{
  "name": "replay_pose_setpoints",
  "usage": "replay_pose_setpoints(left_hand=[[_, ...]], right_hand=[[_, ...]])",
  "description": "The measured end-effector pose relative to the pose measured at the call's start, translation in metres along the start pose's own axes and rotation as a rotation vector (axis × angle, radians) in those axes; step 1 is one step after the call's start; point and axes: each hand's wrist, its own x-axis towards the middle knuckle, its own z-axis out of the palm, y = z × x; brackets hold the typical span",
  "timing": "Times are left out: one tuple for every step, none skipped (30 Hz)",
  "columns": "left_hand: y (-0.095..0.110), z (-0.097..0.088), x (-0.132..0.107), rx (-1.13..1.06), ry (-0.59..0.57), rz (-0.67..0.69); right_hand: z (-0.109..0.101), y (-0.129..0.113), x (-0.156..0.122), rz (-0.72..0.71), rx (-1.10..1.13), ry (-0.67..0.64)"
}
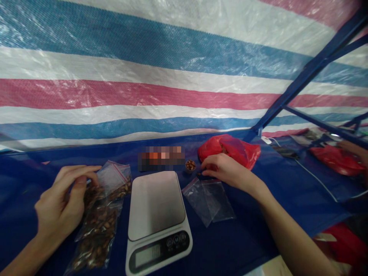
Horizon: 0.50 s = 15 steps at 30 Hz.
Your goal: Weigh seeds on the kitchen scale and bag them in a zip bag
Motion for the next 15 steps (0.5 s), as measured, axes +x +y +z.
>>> replay_pose_setpoints(left_hand=[[0.001,0.0,0.0,0.004,0.004,-0.004],[0.001,0.0,0.0,0.007,0.004,-0.006],[0.002,0.001,0.001,0.009,0.004,-0.008],[0.002,0.0,0.001,0.011,0.006,-0.008],[0.002,0.0,0.001,0.01,0.008,-0.009],[0.002,0.0,0.001,0.01,0.006,-0.009],[0.002,0.0,0.001,0.01,0.004,-0.007],[0.001,0.0,0.001,0.01,0.002,-0.004],[0.001,0.001,0.001,0.01,0.0,-0.001],[0.0,0.001,0.001,0.009,0.0,0.001],[0.0,0.001,0.001,0.008,-0.001,0.002],[-0.001,0.001,0.001,0.007,-0.002,0.002],[-0.001,0.001,0.0,0.005,-0.006,0.001],[-0.002,0.001,0.0,0.003,-0.01,0.001],[-0.002,0.0,0.0,0.003,-0.011,0.003]], right_hand=[[0.003,-0.001,-0.001,0.021,-0.012,-0.033],[0.006,-0.004,-0.001,0.043,-0.034,-0.046],[0.009,-0.006,0.0,0.061,-0.061,-0.044],[0.011,-0.009,0.0,0.074,-0.088,-0.033],[0.012,-0.012,0.001,0.083,-0.11,-0.018],[0.011,-0.014,0.001,0.092,-0.124,0.006],[0.009,-0.015,0.002,0.1,-0.131,0.039],[0.007,-0.016,0.003,0.108,-0.13,0.076],[0.006,-0.017,0.003,0.115,-0.122,0.108],[0.005,-0.019,0.004,0.119,-0.11,0.125],[0.005,-0.02,0.004,0.121,-0.1,0.123],[0.006,-0.022,0.004,0.125,-0.098,0.104],[0.007,-0.023,0.004,0.128,-0.107,0.076],[0.01,-0.025,0.004,0.131,-0.126,0.051],[0.012,-0.026,0.004,0.132,-0.147,0.032]])
